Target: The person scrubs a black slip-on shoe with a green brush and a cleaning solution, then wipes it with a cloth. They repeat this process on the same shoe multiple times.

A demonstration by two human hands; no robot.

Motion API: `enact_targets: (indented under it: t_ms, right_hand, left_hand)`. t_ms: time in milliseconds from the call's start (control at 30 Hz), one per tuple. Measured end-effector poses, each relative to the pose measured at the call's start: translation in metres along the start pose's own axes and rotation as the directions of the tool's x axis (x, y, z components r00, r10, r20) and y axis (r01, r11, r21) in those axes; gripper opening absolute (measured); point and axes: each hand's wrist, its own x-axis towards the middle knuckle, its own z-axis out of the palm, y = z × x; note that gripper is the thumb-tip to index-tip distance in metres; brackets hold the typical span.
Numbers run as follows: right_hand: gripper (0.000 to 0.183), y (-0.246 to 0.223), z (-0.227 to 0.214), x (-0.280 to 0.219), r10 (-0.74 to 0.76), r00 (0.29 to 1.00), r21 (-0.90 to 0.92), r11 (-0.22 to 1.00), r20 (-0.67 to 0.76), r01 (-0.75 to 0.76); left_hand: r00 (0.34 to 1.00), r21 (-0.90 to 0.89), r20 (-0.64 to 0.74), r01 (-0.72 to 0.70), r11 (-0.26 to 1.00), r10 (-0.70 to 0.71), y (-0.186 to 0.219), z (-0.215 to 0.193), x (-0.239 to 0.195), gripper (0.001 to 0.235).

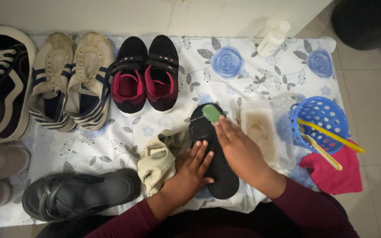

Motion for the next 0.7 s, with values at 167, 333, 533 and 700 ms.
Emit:
enact_targets:
  t_ms: [167, 333, 533, 700]
  right_hand:
    - [0.075, 0.000, 0.008, -0.005, 0.004, 0.999, -0.155, 0.988, -0.034, -0.009]
    - [0.088, 0.001, -0.008, 0.003, 0.062, 0.988, 0.101, 0.992, 0.138, -0.077]
    - [0.064, -0.009, 0.009, 0.006, -0.121, 0.977, 0.136, 0.980, -0.177, 0.146]
    - [0.077, -0.006, -0.002, 0.014, 0.005, 1.000, 0.078, 0.997, -0.006, -0.005]
  left_hand:
    - [1.000, -0.027, 0.000, 0.013, 1.000, -0.013, 0.001, 0.001, -0.001, 0.084]
    - [1.000, 0.020, -0.019, 0.000, 1.000, 0.000, 0.002, -0.005, 0.001, 0.085]
    - [1.000, -0.002, -0.019, 0.001, 1.000, -0.001, 0.001, 0.005, -0.002, 0.088]
    - [1.000, -0.007, -0.003, 0.000, 1.000, 0.000, 0.000, 0.001, 0.000, 0.084]
